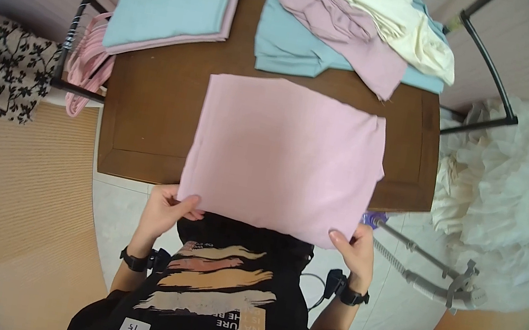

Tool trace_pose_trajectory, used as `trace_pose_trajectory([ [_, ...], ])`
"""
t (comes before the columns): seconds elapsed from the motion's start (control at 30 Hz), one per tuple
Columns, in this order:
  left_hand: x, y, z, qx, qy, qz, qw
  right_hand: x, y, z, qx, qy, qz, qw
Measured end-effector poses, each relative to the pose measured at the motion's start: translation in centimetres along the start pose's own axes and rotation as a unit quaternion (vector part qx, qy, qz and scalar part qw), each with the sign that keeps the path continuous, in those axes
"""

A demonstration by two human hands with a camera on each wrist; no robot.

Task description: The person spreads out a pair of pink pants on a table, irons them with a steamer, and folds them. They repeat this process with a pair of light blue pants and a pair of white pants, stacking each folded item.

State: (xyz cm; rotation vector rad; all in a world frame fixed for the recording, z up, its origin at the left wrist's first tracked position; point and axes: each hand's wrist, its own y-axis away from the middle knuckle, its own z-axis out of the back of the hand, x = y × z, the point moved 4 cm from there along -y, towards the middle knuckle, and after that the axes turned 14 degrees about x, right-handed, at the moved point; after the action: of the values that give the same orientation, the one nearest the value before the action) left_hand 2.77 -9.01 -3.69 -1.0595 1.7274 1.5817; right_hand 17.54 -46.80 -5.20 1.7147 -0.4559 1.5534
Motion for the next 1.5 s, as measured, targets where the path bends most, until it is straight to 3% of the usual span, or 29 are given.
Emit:
trace_pose_trajectory([
  [0.07, -0.9, 0.2, 0.4, -0.026, -0.033, -0.03, 0.999, 2.3, -0.3, 0.3, 0.006, 0.052, 0.019, 0.998],
  [0.13, -3.8, 1.7, 0.5, 0.001, -0.032, -0.159, 0.987, 4.3, 0.0, 1.0, -0.018, 0.048, 0.068, 0.996],
  [0.17, -5.4, 2.6, 0.8, -0.011, -0.009, -0.187, 0.982, 5.3, 0.0, 0.8, -0.009, 0.052, 0.079, 0.996],
  [0.2, -6.3, 3.3, 1.7, -0.021, -0.009, -0.196, 0.98, 6.5, 0.1, 0.9, -0.024, 0.018, 0.129, 0.991],
  [0.27, -8.3, 5.0, 3.2, 0.05, -0.031, -0.325, 0.944, 9.9, -0.5, 0.2, -0.033, -0.012, 0.184, 0.982],
  [0.33, -9.8, 5.8, 3.7, 0.028, -0.028, -0.353, 0.935, 13.2, -1.8, -1.3, -0.08, -0.049, 0.24, 0.966],
  [0.4, -12.0, 5.9, 4.3, -0.006, 0.042, -0.409, 0.912, 13.2, -3.0, -0.9, -0.046, -0.06, 0.263, 0.962],
  [0.5, -15.3, 5.4, 6.8, -0.065, 0.149, -0.425, 0.89, 17.4, -8.0, -2.0, -0.034, -0.092, 0.238, 0.966],
  [0.53, -17.8, 5.4, 7.7, -0.107, 0.117, -0.459, 0.874, 19.8, -10.1, -2.4, -0.012, -0.1, 0.252, 0.963],
  [0.6, -21.8, 5.0, 11.3, -0.118, 0.115, -0.526, 0.835, 25.0, -14.5, -3.3, 0.043, -0.084, 0.314, 0.945],
  [0.67, -27.9, 5.6, 13.8, -0.151, -0.005, -0.569, 0.808, 29.7, -18.9, -4.3, 0.084, -0.049, 0.394, 0.914],
  [0.73, -31.6, 5.0, 16.2, -0.182, -0.035, -0.581, 0.793, 33.1, -23.2, -5.8, 0.077, -0.059, 0.421, 0.902],
  [0.83, -32.2, 1.1, 20.6, -0.199, -0.014, -0.506, 0.839, 33.1, -30.0, -9.1, 0.034, -0.108, 0.375, 0.92],
  [0.87, -31.2, -0.9, 22.8, -0.198, -0.016, -0.463, 0.864, 31.1, -33.5, -9.5, 0.048, -0.148, 0.352, 0.923],
  [0.93, -27.6, -6.4, 27.4, -0.218, -0.045, -0.363, 0.905, 26.0, -39.0, -10.7, 0.123, -0.08, 0.22, 0.965],
  [1.0, -21.7, -12.6, 33.1, -0.198, -0.109, -0.229, 0.947, 18.7, -43.9, -11.9, 0.116, -0.051, 0.141, 0.982],
  [1.03, -18.3, -15.4, 36.0, -0.243, -0.162, -0.185, 0.938, 16.8, -44.3, -12.6, 0.095, -0.013, 0.137, 0.986],
  [1.13, -17.4, -13.7, 33.7, -0.253, -0.055, -0.202, 0.945, 16.5, -44.3, -13.3, 0.057, 0.015, 0.131, 0.99],
  [1.23, -17.9, -13.1, 34.1, -0.23, -0.082, -0.253, 0.936, 18.1, -43.4, -12.9, 0.098, 0.043, 0.191, 0.976],
  [1.33, -19.3, -10.6, 32.5, -0.254, -0.073, -0.222, 0.939, 19.6, -41.6, -13.0, 0.111, -0.024, 0.194, 0.974],
  [1.4, -17.1, -11.6, 33.9, -0.259, -0.099, -0.176, 0.945, 18.0, -41.5, -12.9, 0.126, -0.014, 0.16, 0.979],
  [1.47, -16.8, -11.9, 35.1, -0.382, -0.255, -0.301, 0.836, 17.7, -40.8, -12.7, -0.007, 0.1, 0.24, 0.965],
  [1.5, -16.2, -11.8, 35.0, -0.383, -0.196, -0.296, 0.853, 16.8, -41.2, -12.2, -0.011, 0.071, 0.233, 0.97],
])
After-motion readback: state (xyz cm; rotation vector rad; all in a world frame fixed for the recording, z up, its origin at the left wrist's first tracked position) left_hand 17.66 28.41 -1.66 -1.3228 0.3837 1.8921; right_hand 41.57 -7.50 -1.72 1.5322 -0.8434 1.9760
